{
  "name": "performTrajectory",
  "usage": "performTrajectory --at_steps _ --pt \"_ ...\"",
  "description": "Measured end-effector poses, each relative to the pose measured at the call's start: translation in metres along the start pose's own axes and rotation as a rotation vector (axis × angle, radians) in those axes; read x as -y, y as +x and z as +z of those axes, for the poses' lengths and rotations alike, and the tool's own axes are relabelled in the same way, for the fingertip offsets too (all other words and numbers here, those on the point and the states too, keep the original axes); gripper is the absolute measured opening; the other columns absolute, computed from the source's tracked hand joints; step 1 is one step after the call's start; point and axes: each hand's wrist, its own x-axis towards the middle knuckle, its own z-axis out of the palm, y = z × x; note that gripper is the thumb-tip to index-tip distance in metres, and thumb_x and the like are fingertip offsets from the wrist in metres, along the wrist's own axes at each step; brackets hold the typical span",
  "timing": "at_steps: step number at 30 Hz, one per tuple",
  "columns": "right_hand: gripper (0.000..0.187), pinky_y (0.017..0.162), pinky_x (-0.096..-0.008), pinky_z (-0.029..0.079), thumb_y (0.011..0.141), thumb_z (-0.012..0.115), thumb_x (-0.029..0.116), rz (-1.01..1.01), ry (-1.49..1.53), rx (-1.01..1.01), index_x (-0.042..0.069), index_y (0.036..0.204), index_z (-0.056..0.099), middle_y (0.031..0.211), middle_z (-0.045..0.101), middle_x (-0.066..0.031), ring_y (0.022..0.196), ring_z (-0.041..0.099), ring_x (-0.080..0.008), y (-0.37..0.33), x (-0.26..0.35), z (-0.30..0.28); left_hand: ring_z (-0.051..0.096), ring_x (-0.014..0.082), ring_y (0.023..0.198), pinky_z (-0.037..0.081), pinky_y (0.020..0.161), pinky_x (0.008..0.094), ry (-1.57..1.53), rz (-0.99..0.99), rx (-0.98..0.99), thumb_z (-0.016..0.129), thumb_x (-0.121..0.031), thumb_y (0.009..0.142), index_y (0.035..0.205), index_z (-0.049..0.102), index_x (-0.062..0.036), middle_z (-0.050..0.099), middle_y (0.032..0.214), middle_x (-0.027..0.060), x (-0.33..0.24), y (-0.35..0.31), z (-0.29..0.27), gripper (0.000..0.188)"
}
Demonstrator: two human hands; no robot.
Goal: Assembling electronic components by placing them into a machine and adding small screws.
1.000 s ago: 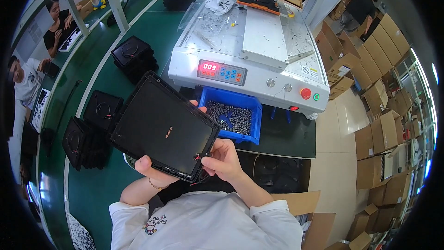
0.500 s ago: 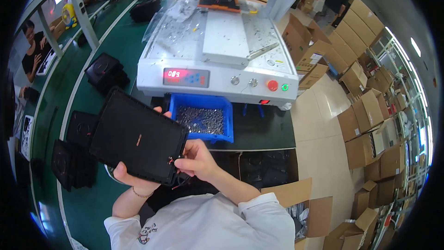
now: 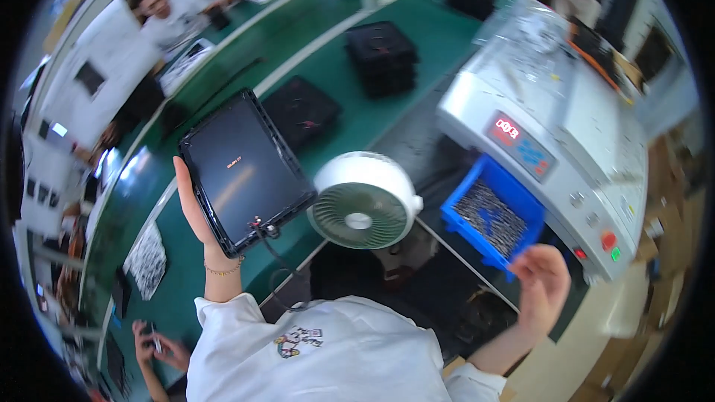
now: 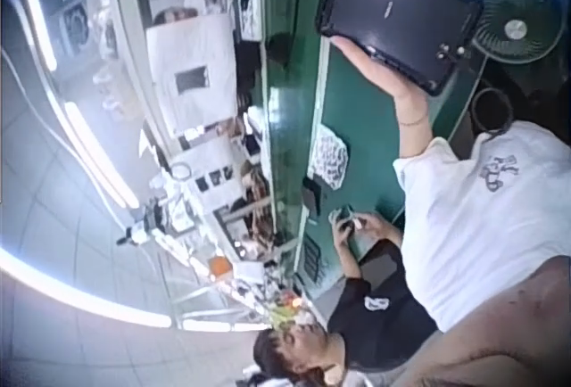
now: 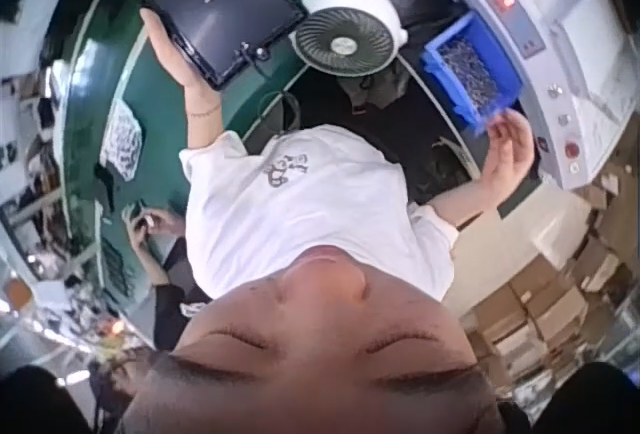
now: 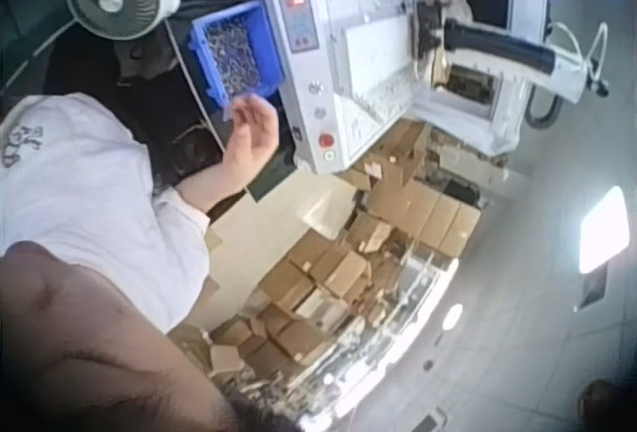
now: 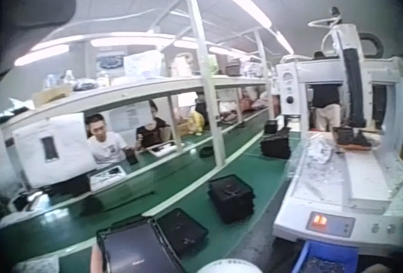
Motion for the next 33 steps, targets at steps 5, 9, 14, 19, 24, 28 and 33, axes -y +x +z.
performTrajectory --at_steps 5,9,14,19,24,28,33 --pt "0.016 0.078 -0.0239 0.047 0.097 0.055 0.011 0.039 -0.353 -0.087 -0.003 0.105 0.058 0.092 0.06 -0.006 0.085 0.057 -0.0113 0.007 -0.005 -0.035 0.066 0.0189 0.088 0.055 0.077 0.0309 0.309 0.159 -0.342 0.042 -0.048 0.1 0.116 0.06 -0.0047 0.067 0.105 0.0088 -0.055 -0.049 -0.09 0.049" --pt "0.012 0.077 -0.0228 0.047 0.097 0.053 0.004 0.103 -0.525 0.007 -0.003 0.099 0.062 0.091 0.061 -0.0043 0.082 0.058 -0.01 0.028 -0.021 -0.036 0.061 0.0273 0.109 0.048 0.096 0.0369 0.172 0.065 -0.481 0.039 -0.056 0.098 0.129 0.052 0.0011 0.061 0.124 0.0147 -0.083 -0.119 -0.18 0.067" --pt "0.01 0.067 -0.022 0.045 0.09 0.057 -0.004 0.108 -0.828 0.197 -0.003 0.096 0.065 0.09 0.063 -0.0061 0.079 0.058 -0.0106 0.048 -0.024 -0.022 0.051 0.031 0.123 0.034 0.109 0.0402 0.289 0.047 -0.629 0.035 -0.068 0.092 0.134 0.046 0.008 0.054 0.134 0.0184 -0.119 -0.183 -0.256 0.087" --pt "0.025 0.06 -0.0283 0.05 0.068 0.071 -0.004 0.022 -0.994 0.283 -0.003 0.093 0.07 0.086 0.067 -0.0135 0.074 0.066 -0.0212 0.067 -0.018 -0.003 0.061 0.0227 0.107 0.046 0.095 0.0374 0.534 -0.004 -1.175 0.044 -0.073 0.087 0.116 0.061 -0.0014 0.065 0.115 0.0128 -0.218 -0.266 -0.343 0.079" --pt "0.029 0.072 -0.0339 0.054 0.064 0.076 0.001 -0.006 -1.109 0.426 -0.002 0.092 0.072 0.088 0.066 -0.0156 0.075 0.066 -0.0294 0.071 -0.025 -0.006 0.063 0.0197 0.1 0.048 0.089 0.0338 0.9 0.21 -1.044 0.046 -0.068 0.089 0.11 0.064 -0.005 0.067 0.109 0.0102 -0.184 -0.14 -0.248 0.068" --pt "0.02 0.069 -0.0348 0.054 0.068 0.075 0.005 0.037 -1.092 0.457 -0.001 0.088 0.073 0.084 0.066 -0.0142 0.073 0.067 -0.0277 0.073 -0.029 -0.007 0.064 0.0217 0.096 0.049 0.087 0.0359 0.916 0.255 -0.306 0.044 -0.042 0.101 0.109 0.062 -0.0019 0.065 0.11 0.013 -0.11 -0.045 -0.081 0.045" --pt "0.015 0.066 -0.0353 0.054 0.069 0.077 0.009 0.085 -1.208 0.215 0.001 0.081 0.074 0.077 0.067 -0.014 0.068 0.067 -0.0268 0.063 -0.044 -0.014 0.065 0.0196 0.096 0.053 0.083 0.0306 0.836 -0.141 0.366 0.047 -0.026 0.101 0.11 0.059 0.0006 0.063 0.108 0.0114 0.018 0.087 0.049 0.03"
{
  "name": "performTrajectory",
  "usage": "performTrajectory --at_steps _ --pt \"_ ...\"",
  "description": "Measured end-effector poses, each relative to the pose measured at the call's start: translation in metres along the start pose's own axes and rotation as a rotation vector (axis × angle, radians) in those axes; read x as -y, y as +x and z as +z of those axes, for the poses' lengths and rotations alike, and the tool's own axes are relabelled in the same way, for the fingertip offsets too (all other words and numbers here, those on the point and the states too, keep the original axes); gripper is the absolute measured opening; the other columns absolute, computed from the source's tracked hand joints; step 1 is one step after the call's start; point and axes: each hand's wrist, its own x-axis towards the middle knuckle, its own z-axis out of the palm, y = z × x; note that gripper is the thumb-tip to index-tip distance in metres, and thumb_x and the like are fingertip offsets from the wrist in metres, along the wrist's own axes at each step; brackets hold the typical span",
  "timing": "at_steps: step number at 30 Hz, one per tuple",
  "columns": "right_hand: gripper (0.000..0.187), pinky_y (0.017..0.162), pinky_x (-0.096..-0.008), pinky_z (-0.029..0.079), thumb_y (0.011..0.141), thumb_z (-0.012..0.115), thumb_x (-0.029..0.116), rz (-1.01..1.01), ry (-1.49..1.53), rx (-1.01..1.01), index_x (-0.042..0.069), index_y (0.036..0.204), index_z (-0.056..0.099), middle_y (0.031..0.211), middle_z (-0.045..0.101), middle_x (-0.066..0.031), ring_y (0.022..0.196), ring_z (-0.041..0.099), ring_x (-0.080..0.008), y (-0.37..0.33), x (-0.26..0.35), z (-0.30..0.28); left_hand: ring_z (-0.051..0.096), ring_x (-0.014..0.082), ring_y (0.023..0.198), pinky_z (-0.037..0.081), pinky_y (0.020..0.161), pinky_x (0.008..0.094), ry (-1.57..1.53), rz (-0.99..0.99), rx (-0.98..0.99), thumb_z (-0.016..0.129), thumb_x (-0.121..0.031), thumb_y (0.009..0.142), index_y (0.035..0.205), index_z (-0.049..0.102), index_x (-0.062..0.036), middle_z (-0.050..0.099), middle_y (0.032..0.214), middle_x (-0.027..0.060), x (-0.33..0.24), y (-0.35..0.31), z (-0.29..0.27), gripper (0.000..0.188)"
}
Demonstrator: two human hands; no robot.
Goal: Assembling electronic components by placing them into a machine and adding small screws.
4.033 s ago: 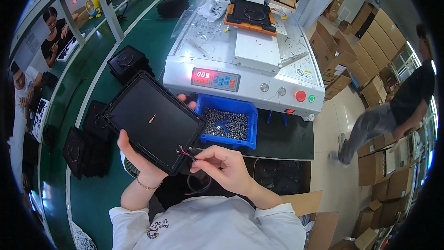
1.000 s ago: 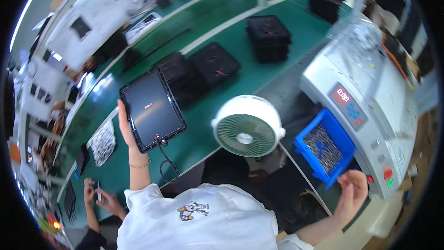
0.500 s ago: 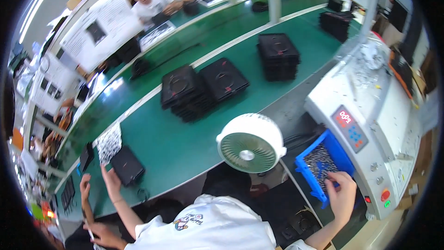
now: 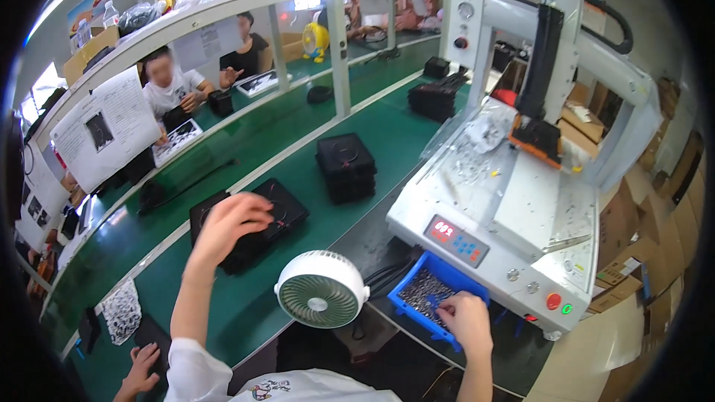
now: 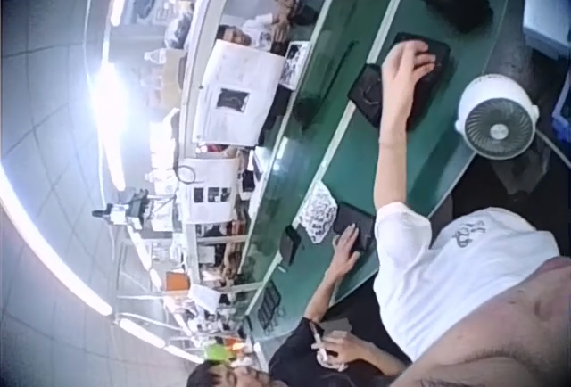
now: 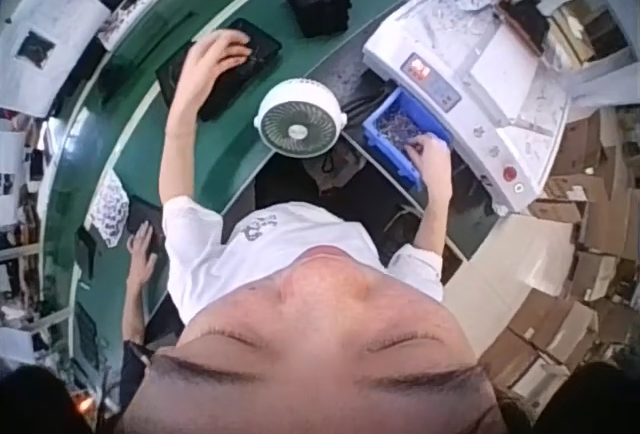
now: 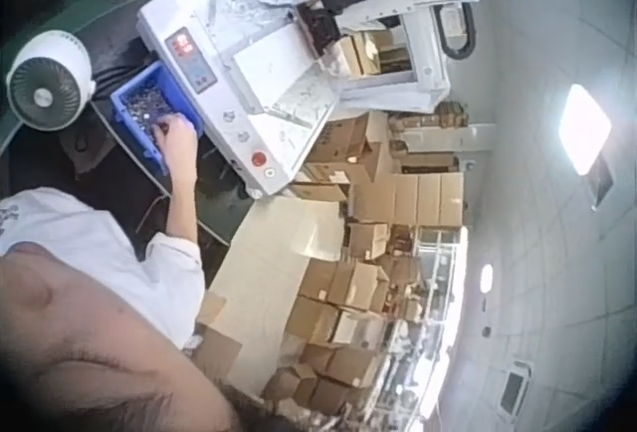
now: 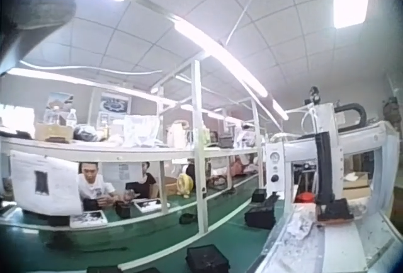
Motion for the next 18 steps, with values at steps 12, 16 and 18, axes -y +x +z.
performTrajectory --at_steps 12,16,18 --pt "0.013 0.065 -0.0328 0.053 0.078 0.072 0.017 -0.034 -0.047 0.109 0.008 0.086 0.069 0.079 0.067 -0.005 0.07 0.067 -0.0193 0.008 0.008 0.0 0.063 0.041 0.103 0.052 0.089 0.0445 0.96 -0.113 -0.362 0.065 -0.025 0.075 0.096 0.068 0.0077 0.065 0.106 0.0295 0.118 0.249 0.024 0.039" --pt "0.015 0.064 -0.0301 0.052 0.077 0.074 0.019 -0.073 -0.066 0.023 0.009 0.088 0.07 0.079 0.067 -0.0039 0.069 0.066 -0.0182 0.009 0.01 0.004 0.066 0.0283 0.082 0.055 0.075 0.0429 0.232 -0.174 -0.396 0.063 -0.013 0.079 0.083 0.06 0.0056 0.065 0.085 0.0161 0.102 0.245 0.005 0.02" --pt "0.015 0.065 -0.0298 0.052 0.078 0.075 0.02 -0.115 -0.098 0.034 0.009 0.087 0.071 0.08 0.066 -0.0036 0.07 0.066 -0.0189 0.008 0.008 0.002 0.062 0.0231 0.08 0.054 0.075 0.0408 -0.22 -0.187 -0.267 0.06 -0.007 0.083 0.084 0.057 0.0004 0.061 0.085 0.0097 0.077 0.224 0.011 0.008"
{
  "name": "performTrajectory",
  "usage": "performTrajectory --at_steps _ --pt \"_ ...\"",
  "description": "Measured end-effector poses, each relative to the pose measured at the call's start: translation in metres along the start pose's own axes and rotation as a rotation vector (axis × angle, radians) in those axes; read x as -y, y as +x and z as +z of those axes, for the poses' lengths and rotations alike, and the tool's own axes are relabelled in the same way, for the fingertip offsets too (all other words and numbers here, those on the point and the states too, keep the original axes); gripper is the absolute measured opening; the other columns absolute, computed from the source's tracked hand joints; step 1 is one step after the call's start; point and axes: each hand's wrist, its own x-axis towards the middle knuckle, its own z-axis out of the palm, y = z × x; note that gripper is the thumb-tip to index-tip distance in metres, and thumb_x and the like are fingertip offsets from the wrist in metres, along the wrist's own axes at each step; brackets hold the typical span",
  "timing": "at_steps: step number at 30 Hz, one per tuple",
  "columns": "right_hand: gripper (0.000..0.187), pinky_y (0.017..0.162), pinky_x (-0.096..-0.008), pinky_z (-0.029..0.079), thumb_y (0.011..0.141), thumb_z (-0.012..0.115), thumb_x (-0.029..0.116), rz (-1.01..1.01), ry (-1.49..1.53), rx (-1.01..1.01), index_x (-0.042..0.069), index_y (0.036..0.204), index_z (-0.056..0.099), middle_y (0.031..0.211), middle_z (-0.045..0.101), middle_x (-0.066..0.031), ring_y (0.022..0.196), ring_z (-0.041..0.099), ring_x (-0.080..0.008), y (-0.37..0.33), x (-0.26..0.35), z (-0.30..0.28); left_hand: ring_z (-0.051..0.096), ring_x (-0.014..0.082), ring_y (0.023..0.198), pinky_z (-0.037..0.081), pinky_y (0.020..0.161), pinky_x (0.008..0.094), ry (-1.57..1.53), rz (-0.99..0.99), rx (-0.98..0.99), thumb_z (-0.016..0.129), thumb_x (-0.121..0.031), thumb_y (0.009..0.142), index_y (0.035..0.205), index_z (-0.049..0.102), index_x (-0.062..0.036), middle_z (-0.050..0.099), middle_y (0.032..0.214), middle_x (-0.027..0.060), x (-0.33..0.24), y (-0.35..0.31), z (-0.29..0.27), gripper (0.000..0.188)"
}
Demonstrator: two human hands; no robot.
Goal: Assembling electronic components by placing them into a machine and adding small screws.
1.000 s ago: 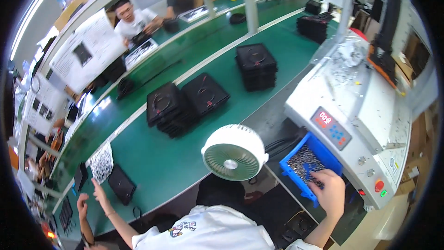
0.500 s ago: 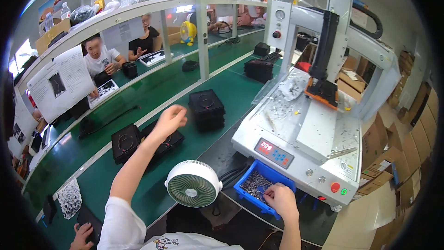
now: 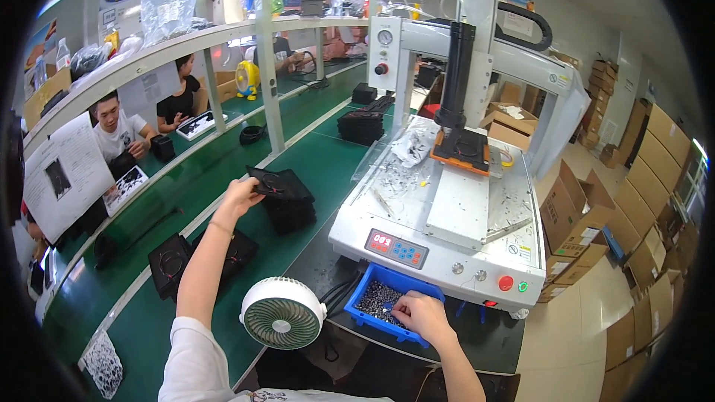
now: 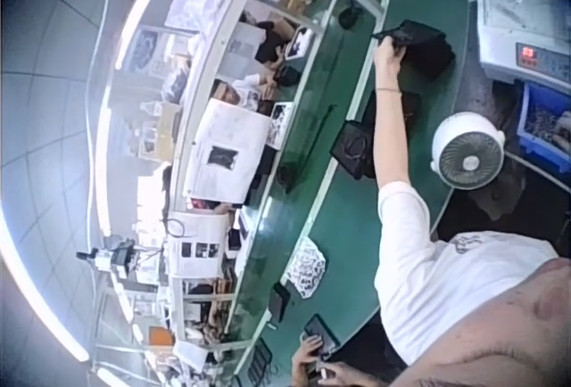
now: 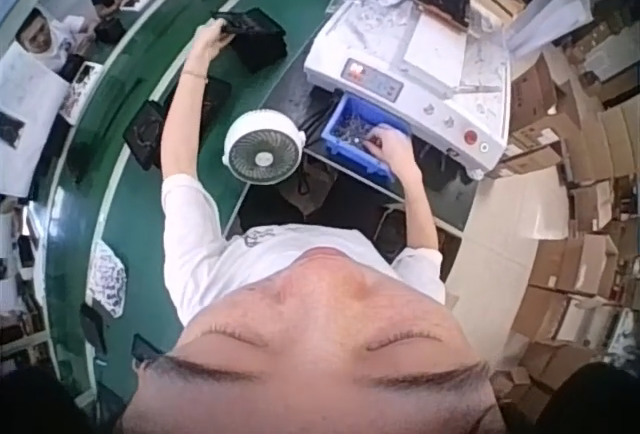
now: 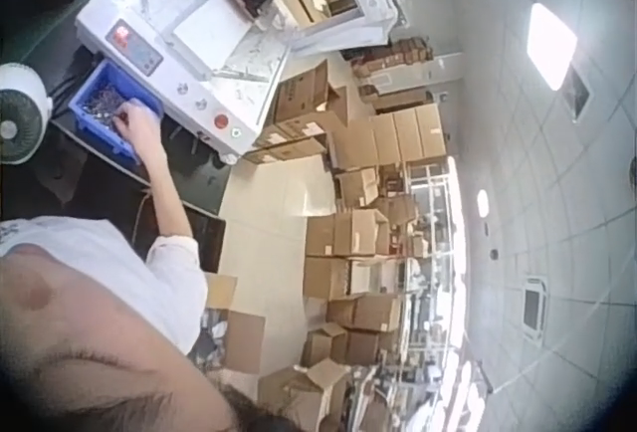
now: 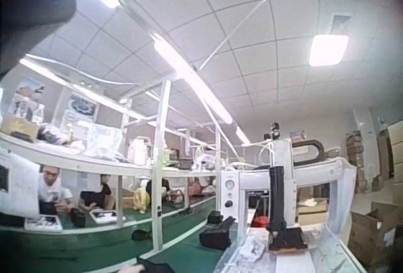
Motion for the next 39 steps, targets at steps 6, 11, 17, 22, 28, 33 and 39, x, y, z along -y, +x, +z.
performTrajectory --at_steps 6,11,17,22,28,33,39 --pt "0.014 0.068 -0.0327 0.054 0.081 0.072 0.02 -0.075 -0.011 0.008 0.008 0.087 0.071 0.086 0.066 -0.0055 0.075 0.066 -0.0225 -0.006 -0.003 -0.003 0.059 0.0216 0.094 0.05 0.081 0.0393 -0.466 -0.094 0.361 0.057 -0.004 0.084 0.101 0.056 -0.0008 0.061 0.101 0.0114 -0.028 -0.092 -0.002 0.017" --pt "0.013 0.07 -0.0396 0.053 0.085 0.067 0.018 -0.035 0.088 0.003 0.007 0.089 0.064 0.087 0.066 -0.0098 0.08 0.065 -0.0278 0.002 0.008 -0.013 0.066 0.0262 0.095 0.055 0.087 0.0442 -0.621 -0.149 0.338 0.053 -0.001 0.084 0.108 0.058 -0.0029 0.064 0.11 0.0143 -0.046 -0.206 0.009 0.024" --pt "0.01 0.079 -0.0273 0.056 0.085 0.065 -0.008 -0.053 0.847 -0.45 -0.006 0.095 0.067 0.094 0.069 -0.0118 0.088 0.069 -0.0175 -0.001 0.034 -0.046 0.067 0.0212 0.095 0.06 0.074 0.0347 -0.53 0.047 0.354 0.055 0.0 0.09 0.13 0.048 -0.0026 0.062 0.118 0.0116 -0.033 -0.246 0.043 0.041" --pt "0.017 0.08 -0.0358 0.059 0.083 0.06 -0.015 -0.331 1.281 -0.422 -0.008 0.097 0.067 0.097 0.066 -0.0202 0.088 0.069 -0.0259 0.002 0.065 -0.07 0.061 0.0224 0.106 0.054 0.088 0.0356 -0.448 0.055 0.382 0.059 0.005 0.087 0.136 0.038 -0.0048 0.056 0.122 0.0134 -0.015 -0.262 0.057 0.054" --pt "0.016 0.076 -0.0306 0.058 0.085 0.059 -0.013 -0.333 1.317 -0.353 -0.009 0.098 0.067 0.097 0.065 -0.0196 0.085 0.069 -0.0237 0.0 0.081 -0.063 0.06 0.0205 0.108 0.054 0.089 0.0346 -0.44 -0.028 0.485 0.059 0.006 0.087 0.138 0.031 -0.0039 0.055 0.124 0.0135 -0.005 -0.278 0.065 0.059" --pt "0.017 0.064 -0.0285 0.056 0.081 0.059 -0.015 -0.334 0.919 -0.39 -0.006 0.094 0.067 0.089 0.064 -0.0185 0.071 0.066 -0.0209 0.002 0.108 -0.061 0.057 0.0166 0.11 0.05 0.092 0.0314 -0.438 0.002 0.51 0.058 0.006 0.088 0.139 0.03 -0.0037 0.054 0.125 0.0124 0.008 -0.282 0.063 0.059" --pt "0.019 0.068 -0.027 0.054 0.071 0.077 -0.005 -0.457 0.361 -0.329 0.002 0.088 0.072 0.089 0.067 -0.0095 0.075 0.066 -0.0184 0.009 0.128 -0.061 0.056 0.0154 0.109 0.05 0.091 0.031 -0.398 0.07 0.497 0.057 0.007 0.088 0.138 0.029 -0.0016 0.054 0.123 0.0123 0.013 -0.282 0.064 0.058"
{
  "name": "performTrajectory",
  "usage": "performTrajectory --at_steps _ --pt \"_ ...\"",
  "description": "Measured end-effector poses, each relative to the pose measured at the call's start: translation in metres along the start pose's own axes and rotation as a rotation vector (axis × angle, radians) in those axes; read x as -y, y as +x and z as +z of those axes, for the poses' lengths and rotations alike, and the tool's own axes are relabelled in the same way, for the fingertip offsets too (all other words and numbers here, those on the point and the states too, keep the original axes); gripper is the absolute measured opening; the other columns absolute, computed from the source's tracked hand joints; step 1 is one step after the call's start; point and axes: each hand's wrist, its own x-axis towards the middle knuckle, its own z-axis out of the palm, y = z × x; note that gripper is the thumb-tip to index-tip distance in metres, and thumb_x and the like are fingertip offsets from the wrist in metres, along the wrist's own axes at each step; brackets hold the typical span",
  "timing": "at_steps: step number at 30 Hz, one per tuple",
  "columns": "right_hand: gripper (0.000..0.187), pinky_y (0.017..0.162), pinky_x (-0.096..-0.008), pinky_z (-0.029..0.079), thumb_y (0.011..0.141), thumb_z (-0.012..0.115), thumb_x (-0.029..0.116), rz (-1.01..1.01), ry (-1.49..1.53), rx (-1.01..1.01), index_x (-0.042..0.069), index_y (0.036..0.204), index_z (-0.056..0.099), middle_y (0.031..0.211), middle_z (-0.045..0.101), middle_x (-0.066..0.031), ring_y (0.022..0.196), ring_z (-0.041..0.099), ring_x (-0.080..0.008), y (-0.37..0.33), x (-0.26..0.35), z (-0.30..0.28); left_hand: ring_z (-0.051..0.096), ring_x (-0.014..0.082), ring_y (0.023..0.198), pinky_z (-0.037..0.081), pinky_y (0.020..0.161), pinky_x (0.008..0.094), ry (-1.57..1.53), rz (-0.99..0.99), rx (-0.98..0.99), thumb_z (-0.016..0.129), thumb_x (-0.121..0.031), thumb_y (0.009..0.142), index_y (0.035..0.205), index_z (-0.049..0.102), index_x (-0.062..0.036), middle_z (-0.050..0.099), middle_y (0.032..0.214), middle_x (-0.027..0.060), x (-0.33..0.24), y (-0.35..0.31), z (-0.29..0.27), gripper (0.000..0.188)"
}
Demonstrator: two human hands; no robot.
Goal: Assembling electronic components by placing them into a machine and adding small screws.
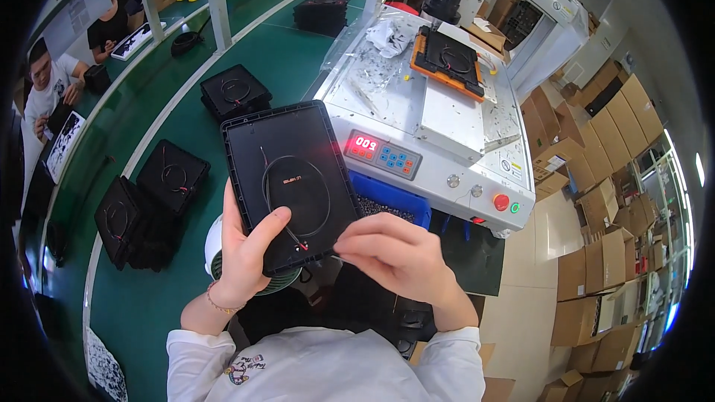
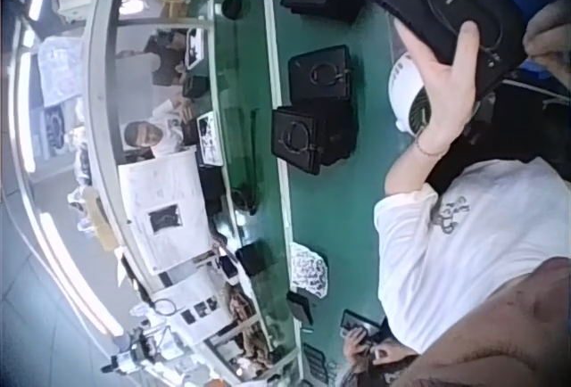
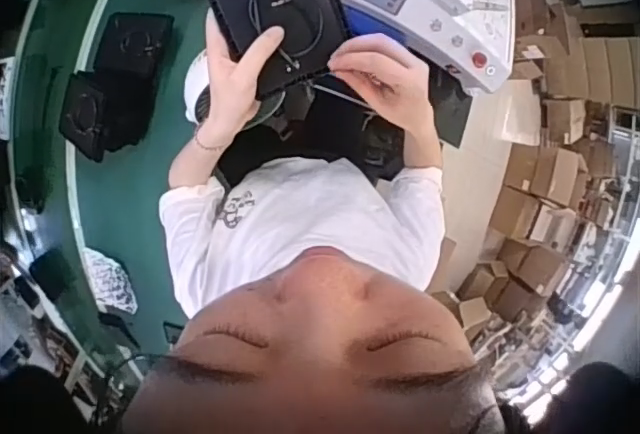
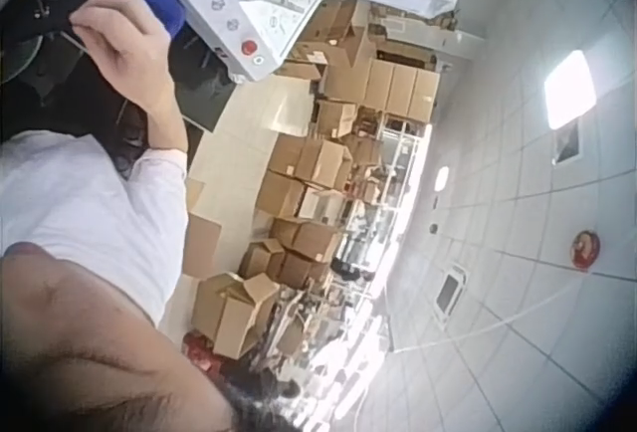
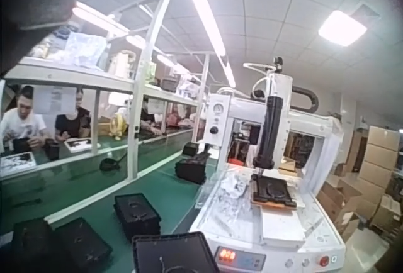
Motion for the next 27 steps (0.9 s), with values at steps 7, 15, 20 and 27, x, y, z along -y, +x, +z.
performTrajectory --at_steps 7,15,20,27 --pt "0.023 0.07 -0.0296 0.04 0.073 0.079 0.006 -0.099 -0.103 0.141 0.009 0.095 0.073 0.093 0.061 -0.0011 0.077 0.057 -0.0153 0.002 -0.006 0.006 0.056 0.0151 0.109 0.05 0.091 0.03 0.004 0.034 0.002 0.055 0.008 0.089 0.138 0.029 -0.0013 0.054 0.123 0.0118 0.004 0.0 -0.001 0.057" --pt "0.025 0.074 -0.031 0.04 0.072 0.08 0.009 -0.101 -0.164 0.146 0.012 0.096 0.073 0.095 0.064 0.0002 0.08 0.057 -0.0159 0.003 -0.004 0.009 0.057 0.0153 0.108 0.049 0.091 0.0297 -0.041 -0.009 -0.007 0.055 0.008 0.089 0.141 0.027 -0.0014 0.054 0.124 0.0118 0.006 0.002 -0.003 0.059" --pt "0.028 0.077 -0.0315 0.041 0.068 0.082 0.011 -0.108 -0.178 0.081 0.011 0.094 0.072 0.094 0.064 0.0003 0.08 0.057 -0.0166 0.001 -0.004 0.012 0.057 0.0148 0.107 0.049 0.091 0.0298 -0.056 -0.003 -0.029 0.055 0.008 0.09 0.142 0.027 -0.002 0.055 0.123 0.0114 0.006 0.001 -0.003 0.06" --pt "0.034 0.077 -0.0325 0.042 0.066 0.084 0.015 -0.304 -0.435 0.073 0.006 0.095 0.068 0.097 0.063 -0.0021 0.085 0.057 -0.0187 -0.002 -0.012 0.019 0.057 0.0148 0.109 0.05 0.09 0.0299 -0.08 -0.028 -0.054 0.055 0.007 0.09 0.141 0.028 -0.0034 0.056 0.122 0.0104 0.01 0.003 -0.005 0.059"
